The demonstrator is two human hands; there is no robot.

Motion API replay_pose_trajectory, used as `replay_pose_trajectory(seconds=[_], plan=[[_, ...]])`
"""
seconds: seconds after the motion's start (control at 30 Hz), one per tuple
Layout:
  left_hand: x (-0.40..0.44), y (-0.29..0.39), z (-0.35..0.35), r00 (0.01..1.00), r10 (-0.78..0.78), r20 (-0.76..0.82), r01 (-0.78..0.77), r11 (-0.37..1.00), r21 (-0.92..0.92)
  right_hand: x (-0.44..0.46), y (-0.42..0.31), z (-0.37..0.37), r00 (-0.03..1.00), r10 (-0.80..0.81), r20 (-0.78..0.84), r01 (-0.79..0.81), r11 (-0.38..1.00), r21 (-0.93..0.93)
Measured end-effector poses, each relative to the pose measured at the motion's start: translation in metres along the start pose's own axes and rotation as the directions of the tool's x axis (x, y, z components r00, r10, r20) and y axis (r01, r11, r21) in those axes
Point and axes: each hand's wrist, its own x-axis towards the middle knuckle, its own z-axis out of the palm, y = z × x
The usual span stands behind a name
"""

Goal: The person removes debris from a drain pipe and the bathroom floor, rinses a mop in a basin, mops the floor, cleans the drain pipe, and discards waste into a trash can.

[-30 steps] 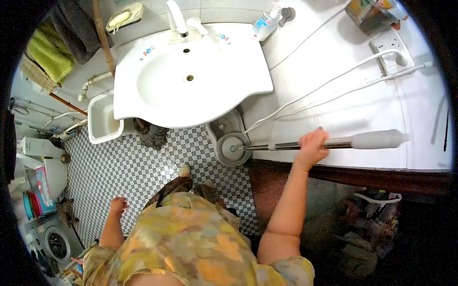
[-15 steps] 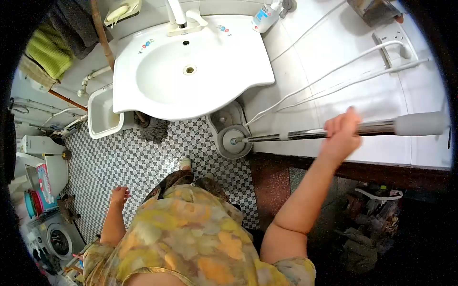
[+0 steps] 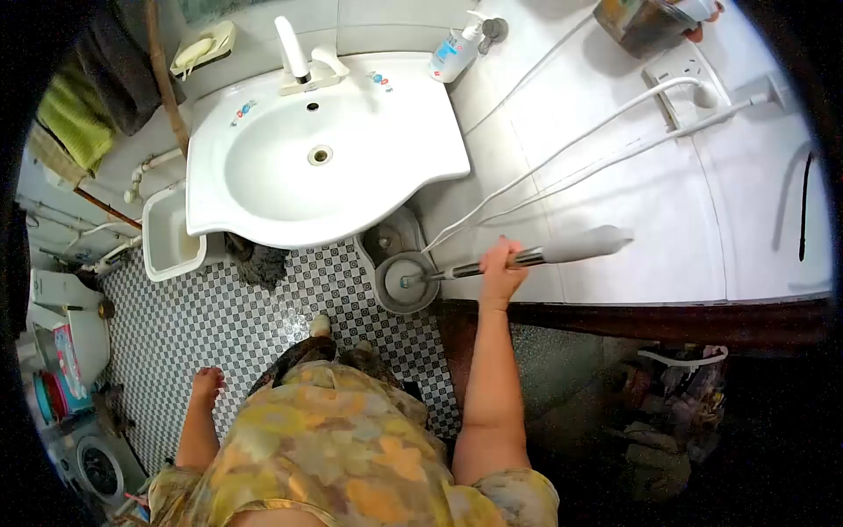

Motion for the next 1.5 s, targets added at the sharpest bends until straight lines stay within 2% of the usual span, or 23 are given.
replay_pose_trajectory(seconds=[0.1,0.17,0.2,0.27,0.3,0.37,0.43,0.5,0.6,0.67,0.7,0.77,0.8,0.83,0.9,0.97,1.03,1.1,1.2,1.27,1.3,1.4,1.5], plan=[[-0.005,0.004,0.004,1.000,0.007,-0.011,-0.006,0.998,0.056,-0.009,0.003,0.020,0.996,0.041,0.082,-0.040,0.999,-0.010],[-0.013,0.010,0.008,1.000,-0.007,-0.004,0.007,0.999,0.044,-0.009,0.012,0.037,0.979,0.012,0.202,0.011,0.993,-0.115],[-0.012,0.010,0.008,1.000,-0.002,-0.004,0.003,0.999,0.044,-0.010,0.009,0.049,0.980,0.008,0.200,0.014,0.994,-0.111],[-0.010,0.009,0.008,1.000,0.014,0.001,-0.014,1.000,-0.010,-0.005,0.000,0.072,0.964,0.061,0.259,0.015,0.959,-0.281],[-0.010,0.008,0.008,1.000,0.015,-0.003,-0.015,1.000,-0.013,0.004,0.003,0.077,0.963,0.060,0.262,0.016,0.961,-0.277],[-0.011,0.007,0.006,0.999,0.028,-0.043,-0.030,0.998,-0.053,0.026,0.009,0.083,0.980,0.030,0.195,0.021,0.968,-0.252],[-0.014,0.004,0.003,0.998,0.036,-0.048,-0.039,0.998,-0.054,0.048,0.005,0.084,0.996,0.077,0.048,-0.062,0.965,-0.257],[-0.020,-0.001,-0.001,0.998,0.040,-0.053,-0.043,0.998,-0.055,0.073,0.011,0.072,0.998,0.046,0.030,-0.033,0.935,-0.354],[-0.023,-0.016,-0.004,0.998,-0.028,-0.065,0.021,0.995,-0.101,0.096,0.022,0.057,0.999,-0.034,0.022,0.039,0.947,-0.318],[-0.026,-0.024,-0.006,0.995,-0.051,-0.084,0.042,0.994,-0.103,0.108,0.029,0.046,0.995,-0.068,0.076,0.096,0.876,-0.473],[-0.029,-0.025,-0.005,0.993,-0.067,-0.101,0.057,0.993,-0.100,0.113,0.030,0.044,0.994,-0.068,0.085,0.100,0.875,-0.474],[-0.030,-0.027,-0.006,0.992,-0.078,-0.097,0.069,0.993,-0.094,0.118,0.030,0.044,0.974,-0.084,0.213,0.209,0.705,-0.677],[-0.032,-0.024,-0.006,0.993,-0.082,-0.084,0.077,0.995,-0.066,0.118,0.028,0.047,0.954,-0.152,0.257,0.293,0.637,-0.713],[-0.034,-0.022,-0.006,0.994,-0.088,-0.072,0.086,0.996,-0.037,0.119,0.024,0.050,0.954,-0.149,0.262,0.295,0.637,-0.712],[-0.034,-0.018,-0.005,0.991,-0.103,-0.084,0.098,0.993,-0.070,0.123,0.017,0.060,0.970,-0.068,0.233,0.239,0.443,-0.864],[-0.034,-0.013,-0.004,0.995,-0.071,-0.069,0.063,0.991,-0.114,0.133,0.021,0.065,0.967,-0.034,0.252,0.241,0.435,-0.868],[-0.039,-0.007,-0.001,0.995,-0.064,-0.081,0.054,0.991,-0.119,0.137,0.022,0.072,0.977,0.170,0.128,-0.019,0.670,-0.742],[-0.041,-0.009,0.000,0.993,-0.019,-0.119,0.003,0.990,-0.137,0.143,0.031,0.075,0.982,0.127,0.143,0.018,0.686,-0.728],[-0.041,-0.019,-0.001,0.992,-0.043,-0.121,0.022,0.986,-0.168,0.151,0.042,0.078,0.978,0.182,0.102,-0.070,0.746,-0.662],[-0.045,-0.023,-0.003,0.988,-0.080,-0.132,0.057,0.983,-0.173,0.160,0.059,0.078,0.950,0.130,0.284,0.080,0.779,-0.622],[-0.046,-0.025,-0.005,0.987,-0.086,-0.134,0.062,0.983,-0.174,0.162,0.065,0.078,0.948,0.135,0.288,0.079,0.778,-0.623],[-0.047,-0.033,-0.010,0.985,-0.132,-0.108,0.115,0.982,-0.146,0.165,0.075,0.082,0.970,0.091,0.225,0.112,0.656,-0.747],[-0.043,-0.044,-0.012,0.984,-0.071,-0.164,0.046,0.987,-0.151,0.154,0.071,0.085,0.983,0.046,0.180,0.116,0.602,-0.790]])
